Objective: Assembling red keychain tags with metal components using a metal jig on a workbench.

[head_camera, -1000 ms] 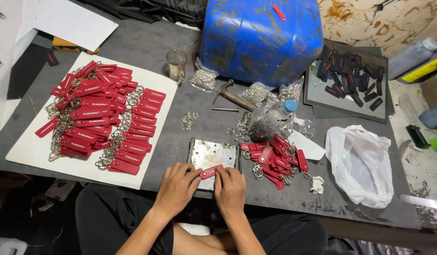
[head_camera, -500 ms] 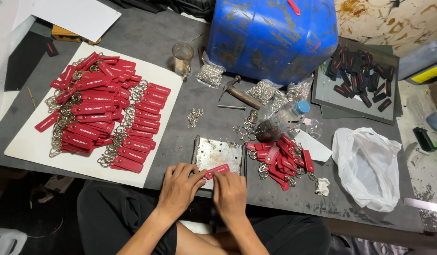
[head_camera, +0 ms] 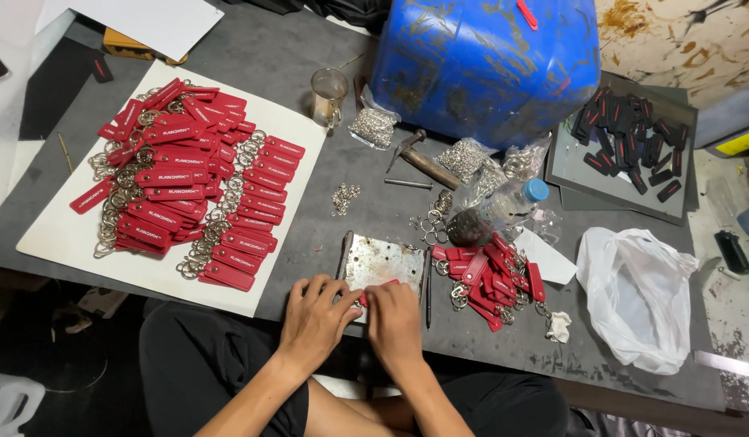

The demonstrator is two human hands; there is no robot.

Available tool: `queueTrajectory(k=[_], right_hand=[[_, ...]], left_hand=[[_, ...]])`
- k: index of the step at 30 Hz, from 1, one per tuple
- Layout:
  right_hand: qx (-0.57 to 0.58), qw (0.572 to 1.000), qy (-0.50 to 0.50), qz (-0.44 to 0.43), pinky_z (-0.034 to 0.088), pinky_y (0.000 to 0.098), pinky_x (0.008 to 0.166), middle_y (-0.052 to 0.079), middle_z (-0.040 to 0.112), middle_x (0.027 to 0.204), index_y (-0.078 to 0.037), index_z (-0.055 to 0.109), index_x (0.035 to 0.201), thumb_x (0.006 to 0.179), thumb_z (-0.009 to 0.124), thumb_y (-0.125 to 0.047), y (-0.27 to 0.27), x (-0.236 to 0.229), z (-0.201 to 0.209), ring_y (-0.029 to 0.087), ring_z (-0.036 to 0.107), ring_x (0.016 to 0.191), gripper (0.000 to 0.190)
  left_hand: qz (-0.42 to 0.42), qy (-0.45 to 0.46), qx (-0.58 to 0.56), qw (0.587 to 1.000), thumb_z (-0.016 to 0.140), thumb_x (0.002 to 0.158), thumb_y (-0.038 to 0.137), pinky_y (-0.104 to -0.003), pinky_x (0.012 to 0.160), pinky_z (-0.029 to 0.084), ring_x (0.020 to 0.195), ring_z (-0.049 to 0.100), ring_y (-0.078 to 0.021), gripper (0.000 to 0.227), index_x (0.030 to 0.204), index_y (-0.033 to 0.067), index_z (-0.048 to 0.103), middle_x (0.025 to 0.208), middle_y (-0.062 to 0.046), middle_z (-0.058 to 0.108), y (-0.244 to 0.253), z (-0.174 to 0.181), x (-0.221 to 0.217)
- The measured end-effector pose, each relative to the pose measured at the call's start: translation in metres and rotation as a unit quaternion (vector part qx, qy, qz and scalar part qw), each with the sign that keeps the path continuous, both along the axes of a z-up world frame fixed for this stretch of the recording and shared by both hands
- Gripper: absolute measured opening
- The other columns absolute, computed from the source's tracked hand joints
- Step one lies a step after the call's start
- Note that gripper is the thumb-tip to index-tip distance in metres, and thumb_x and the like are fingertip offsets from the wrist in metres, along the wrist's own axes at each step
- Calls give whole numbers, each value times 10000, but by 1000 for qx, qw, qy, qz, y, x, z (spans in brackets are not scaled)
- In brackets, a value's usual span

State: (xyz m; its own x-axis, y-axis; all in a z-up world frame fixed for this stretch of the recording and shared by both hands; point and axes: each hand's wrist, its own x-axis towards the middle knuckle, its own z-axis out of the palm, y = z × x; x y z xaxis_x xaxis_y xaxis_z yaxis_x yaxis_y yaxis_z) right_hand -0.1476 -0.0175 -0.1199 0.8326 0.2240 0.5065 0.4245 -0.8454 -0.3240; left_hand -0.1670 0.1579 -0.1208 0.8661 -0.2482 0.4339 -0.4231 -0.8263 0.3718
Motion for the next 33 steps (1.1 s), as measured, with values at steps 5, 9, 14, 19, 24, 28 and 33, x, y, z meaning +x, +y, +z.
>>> queueTrajectory(k=[5, 9, 14, 19, 24, 28, 33], right_hand=[[-33, 998, -42, 17, 374, 394, 675, 33, 671, 922, -115, 705, 1011, 964, 666, -102, -7, 6, 7, 253, 570, 811, 63], [-12, 1000, -15, 11, 367, 412, 682, 35, 663, 893, -121, 709, 1006, 932, 680, -74, 8, -6, 2, 262, 565, 803, 92], [-67, 993, -92, -21, 347, 367, 650, 45, 693, 897, -100, 733, 1014, 940, 720, -125, -7, 3, -6, 221, 571, 762, 79], [-4, 999, -29, -14, 352, 376, 660, 35, 676, 842, -110, 727, 1026, 951, 676, -116, 11, -17, 1, 228, 552, 747, 90], [-46, 996, -73, -15, 339, 378, 664, 24, 702, 905, -133, 702, 1037, 922, 711, -105, -6, -9, 0, 221, 571, 770, 118], [-40, 997, -24, -68, 348, 397, 685, 15, 716, 905, -144, 725, 1001, 952, 664, -153, -13, -2, -2, 240, 574, 822, 78], [-41, 999, -16, -5, 357, 389, 691, -14, 709, 902, -167, 716, 1047, 938, 681, -159, -17, 3, -6, 231, 579, 827, 115]], left_hand=[[56, -35, 91, 994, 765, 834, 524, -460, 927, 397, 1078, 551, -267, 374, 1128, 301, 702, 1201, -8, 627, 3, -1, -1], [48, -38, 85, 994, 756, 852, 499, -468, 911, 409, 1078, 555, -274, 330, 1118, 307, 726, 1174, -16, 633, 5, -2, 0], [51, -48, 96, 993, 715, 879, 544, -458, 900, 406, 1068, 567, -276, 342, 1113, 296, 733, 1148, -20, 658, 4, -3, 0], [48, -33, 78, 995, 770, 843, 482, -453, 890, 420, 1062, 564, -275, 348, 1121, 280, 716, 1141, -31, 645, 4, -2, -2], [44, -35, 83, 995, 720, 877, 517, -443, 866, 419, 1040, 563, -273, 328, 1119, 296, 727, 1128, -32, 632, 6, -1, -3], [46, -30, 64, 996, 753, 853, 496, -437, 873, 419, 1042, 561, -265, 318, 1099, 297, 732, 1116, -26, 624, 4, 0, -2], [47, -12, 50, 998, 765, 838, 487, -444, 882, 421, 1065, 559, -270, 327, 1105, 303, 725, 1131, -23, 632, 4, -2, -1]])
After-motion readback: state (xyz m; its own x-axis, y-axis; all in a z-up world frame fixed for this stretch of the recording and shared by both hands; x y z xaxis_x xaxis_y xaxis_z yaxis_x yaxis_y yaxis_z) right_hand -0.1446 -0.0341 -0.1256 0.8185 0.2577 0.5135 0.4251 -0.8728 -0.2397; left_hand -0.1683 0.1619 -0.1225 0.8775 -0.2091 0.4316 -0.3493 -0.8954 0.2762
